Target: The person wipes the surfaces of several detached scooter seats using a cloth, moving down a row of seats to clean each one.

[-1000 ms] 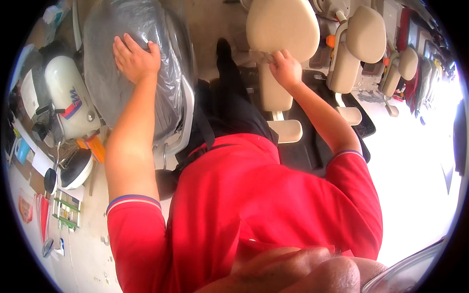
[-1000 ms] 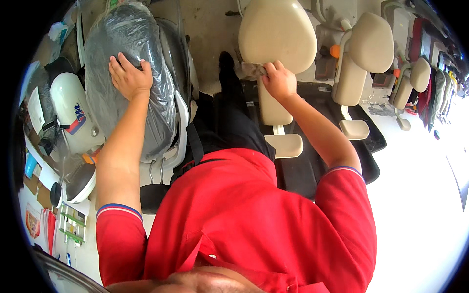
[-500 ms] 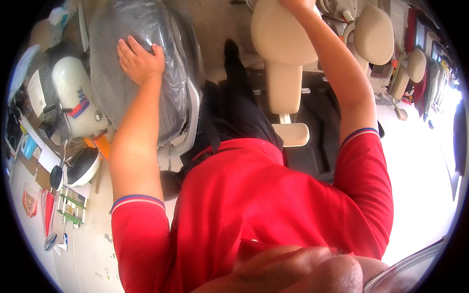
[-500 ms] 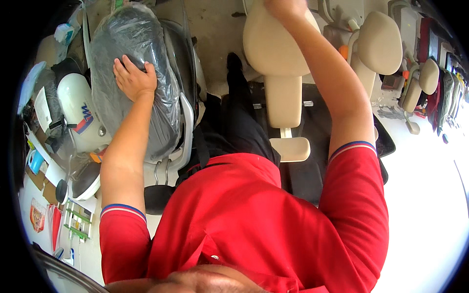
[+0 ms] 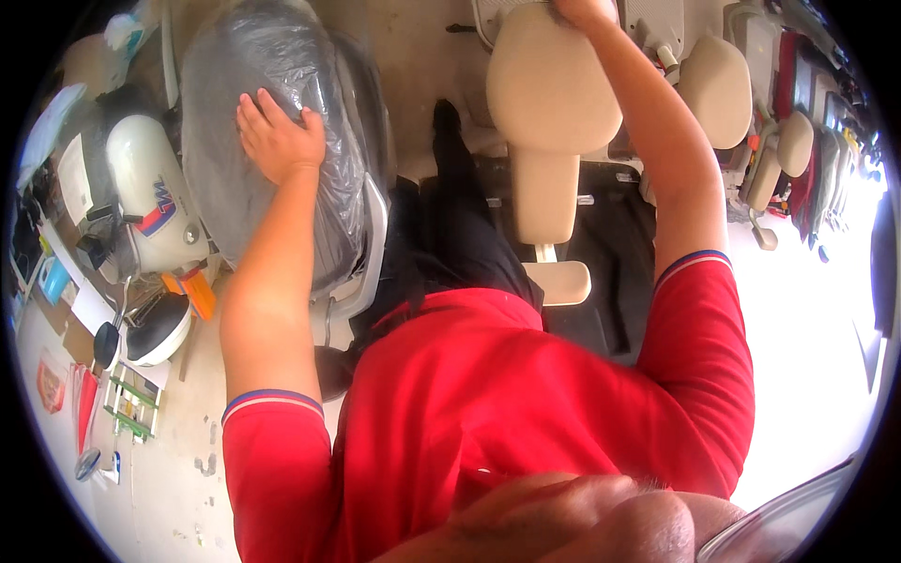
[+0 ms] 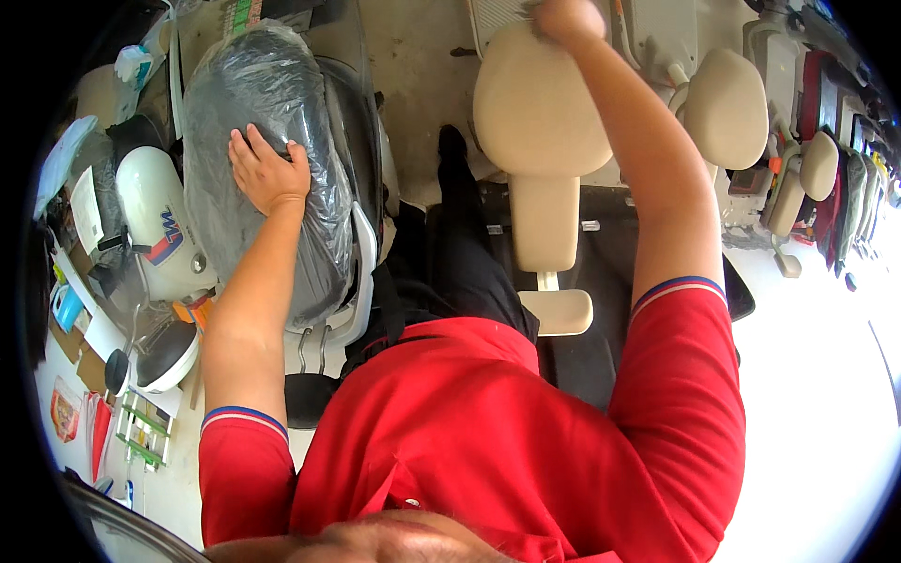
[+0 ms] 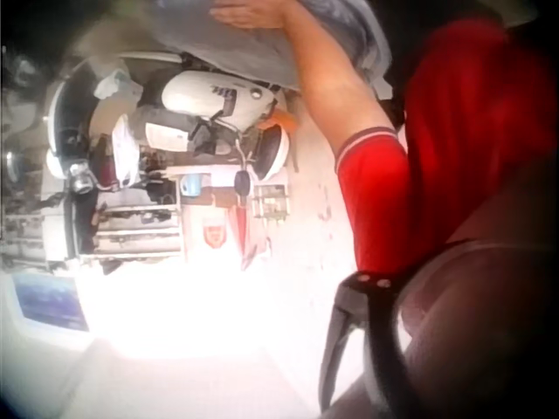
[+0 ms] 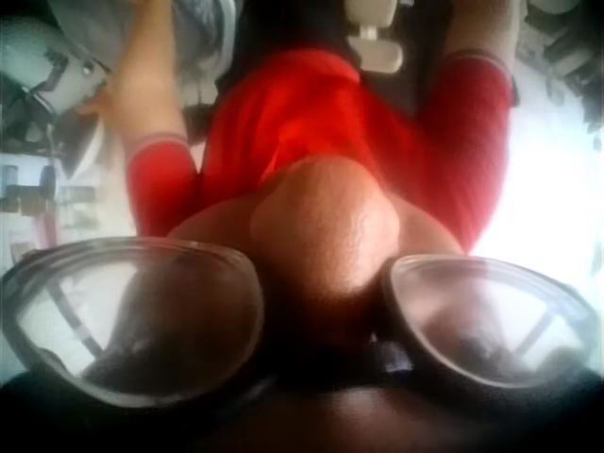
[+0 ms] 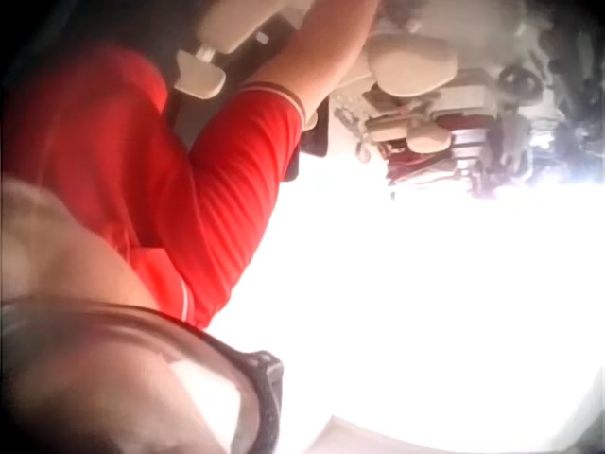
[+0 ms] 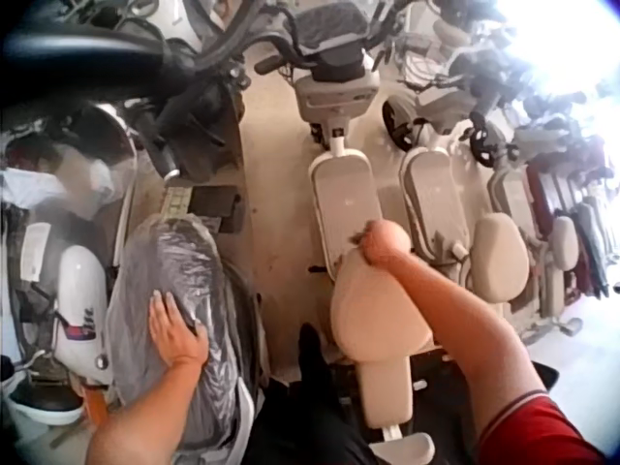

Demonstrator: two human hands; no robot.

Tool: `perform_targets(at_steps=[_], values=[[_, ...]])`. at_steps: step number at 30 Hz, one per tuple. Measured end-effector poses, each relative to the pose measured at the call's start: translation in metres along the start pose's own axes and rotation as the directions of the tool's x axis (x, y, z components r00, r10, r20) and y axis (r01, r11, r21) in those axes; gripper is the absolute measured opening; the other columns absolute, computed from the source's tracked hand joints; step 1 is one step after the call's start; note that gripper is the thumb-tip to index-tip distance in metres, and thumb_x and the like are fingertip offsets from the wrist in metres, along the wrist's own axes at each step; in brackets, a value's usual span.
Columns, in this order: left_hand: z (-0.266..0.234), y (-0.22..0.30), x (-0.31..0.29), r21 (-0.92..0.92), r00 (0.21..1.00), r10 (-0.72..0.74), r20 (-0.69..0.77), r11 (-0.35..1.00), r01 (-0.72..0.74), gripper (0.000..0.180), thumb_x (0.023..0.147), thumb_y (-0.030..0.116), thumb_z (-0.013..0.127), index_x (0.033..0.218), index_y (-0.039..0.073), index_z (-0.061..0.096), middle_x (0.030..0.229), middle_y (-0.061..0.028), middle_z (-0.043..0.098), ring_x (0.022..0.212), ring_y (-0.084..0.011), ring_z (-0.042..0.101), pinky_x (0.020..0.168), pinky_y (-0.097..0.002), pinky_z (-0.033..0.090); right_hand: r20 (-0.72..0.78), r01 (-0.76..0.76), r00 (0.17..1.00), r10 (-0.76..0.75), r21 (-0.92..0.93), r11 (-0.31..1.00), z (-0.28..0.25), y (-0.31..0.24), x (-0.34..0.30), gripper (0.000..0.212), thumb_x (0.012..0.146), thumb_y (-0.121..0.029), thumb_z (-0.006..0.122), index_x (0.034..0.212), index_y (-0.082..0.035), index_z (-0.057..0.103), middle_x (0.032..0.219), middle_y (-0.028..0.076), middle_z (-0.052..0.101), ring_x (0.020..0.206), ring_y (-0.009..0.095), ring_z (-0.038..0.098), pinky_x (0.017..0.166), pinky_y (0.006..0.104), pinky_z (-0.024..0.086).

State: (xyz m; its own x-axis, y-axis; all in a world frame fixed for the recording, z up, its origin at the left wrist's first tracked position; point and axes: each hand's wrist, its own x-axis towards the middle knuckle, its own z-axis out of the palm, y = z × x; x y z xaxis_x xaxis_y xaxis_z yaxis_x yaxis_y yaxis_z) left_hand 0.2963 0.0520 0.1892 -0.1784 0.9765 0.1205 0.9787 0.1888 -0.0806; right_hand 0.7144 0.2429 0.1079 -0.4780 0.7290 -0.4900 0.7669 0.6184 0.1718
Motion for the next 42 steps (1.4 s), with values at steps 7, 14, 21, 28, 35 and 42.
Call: perform_targets(at_steps=[7,14,21,28,35,42], values=[[-0.003,-0.011,-0.004,0.006,1.0,-0.029,0.0,1.0,0.029,0.064,0.075,0.035,0.056,0.13,0.004,0.043,0.137,-0.0205,0.039,0.126,-0.0376,0.037,0.101,-0.0473,0.034,0.637,-0.494,0.568,0.522,0.77,-0.403,0.089,0.05,-0.05,0.029,0.079,-0.028,0.063,0.093,-0.001,0.064,0.079,0.009,0.063,0.071,0.021,0.061,0.06,0.0358,0.05],[-0.005,-0.019,-0.014,-0.013,0.999,-0.038,0.009,0.999,0.039,0.063,0.075,0.036,0.056,0.129,0.005,0.044,0.137,-0.02,0.039,0.127,-0.0367,0.037,0.1,-0.049,0.034,0.821,-0.456,0.456,0.344,0.547,-0.702,0.119,0.017,-0.154,0.019,0.081,-0.024,0.059,0.091,-0.008,0.064,0.083,0.008,0.063,0.065,0.021,0.06,0.055,0.0362,0.05],[0.001,-0.015,-0.008,-0.043,0.998,-0.059,0.017,0.997,0.059,0.063,0.075,0.037,0.055,0.129,0.007,0.044,0.138,-0.0187,0.039,0.127,-0.0355,0.038,0.1,-0.0494,0.033,0.726,-0.158,0.467,0.505,0.63,-0.76,0.091,-0.041,-0.217,0.019,0.085,-0.013,0.054,0.1,-0.004,0.062,0.086,0.003,0.063,0.079,0.017,0.062,0.064,0.03,0.05],[-0.001,-0.021,-0.013,-0.033,0.997,-0.077,0.024,0.996,0.078,0.063,0.073,0.036,0.056,0.128,0.007,0.046,0.138,-0.0184,0.039,0.127,-0.0354,0.037,0.099,-0.0499,0.034,0.159,-0.61,0.474,0.866,0.769,0.192,0.022,-0.042,-0.15,0.042,0.078,-0.035,0.059,0.102,0.0,0.064,0.094,0.022,0.065,0.089,0.037,0.061,0.081,0.0406,0.046],[0.001,-0.01,-0.005,-0.13,0.998,-0.062,-0.002,0.99,0.061,0.063,0.074,0.038,0.056,0.128,0.008,0.045,0.138,-0.0184,0.038,0.128,-0.0356,0.035,0.1,-0.0518,0.032,0.041,-0.511,0.854,0.518,0.254,0.822,-0.01,-0.001,-0.014,0.031,0.082,-0.032,0.055,0.094,-0.007,0.069,0.098,0.015,0.067,0.09,0.032,0.064,0.078,0.0412,0.051],[-0.02,-0.006,0.001,-0.055,0.994,-0.074,-0.08,0.996,0.069,0.055,0.073,0.028,0.059,0.12,-0.001,0.052,0.129,-0.0242,0.047,0.12,-0.0377,0.045,0.099,-0.0456,0.036,0.275,-0.352,0.908,0.316,0.089,0.932,-0.078,-0.062,0.035,0.024,0.079,-0.029,0.06,0.084,-0.008,0.07,0.093,0.013,0.068,0.09,0.03,0.065,0.078,0.0416,0.052]])
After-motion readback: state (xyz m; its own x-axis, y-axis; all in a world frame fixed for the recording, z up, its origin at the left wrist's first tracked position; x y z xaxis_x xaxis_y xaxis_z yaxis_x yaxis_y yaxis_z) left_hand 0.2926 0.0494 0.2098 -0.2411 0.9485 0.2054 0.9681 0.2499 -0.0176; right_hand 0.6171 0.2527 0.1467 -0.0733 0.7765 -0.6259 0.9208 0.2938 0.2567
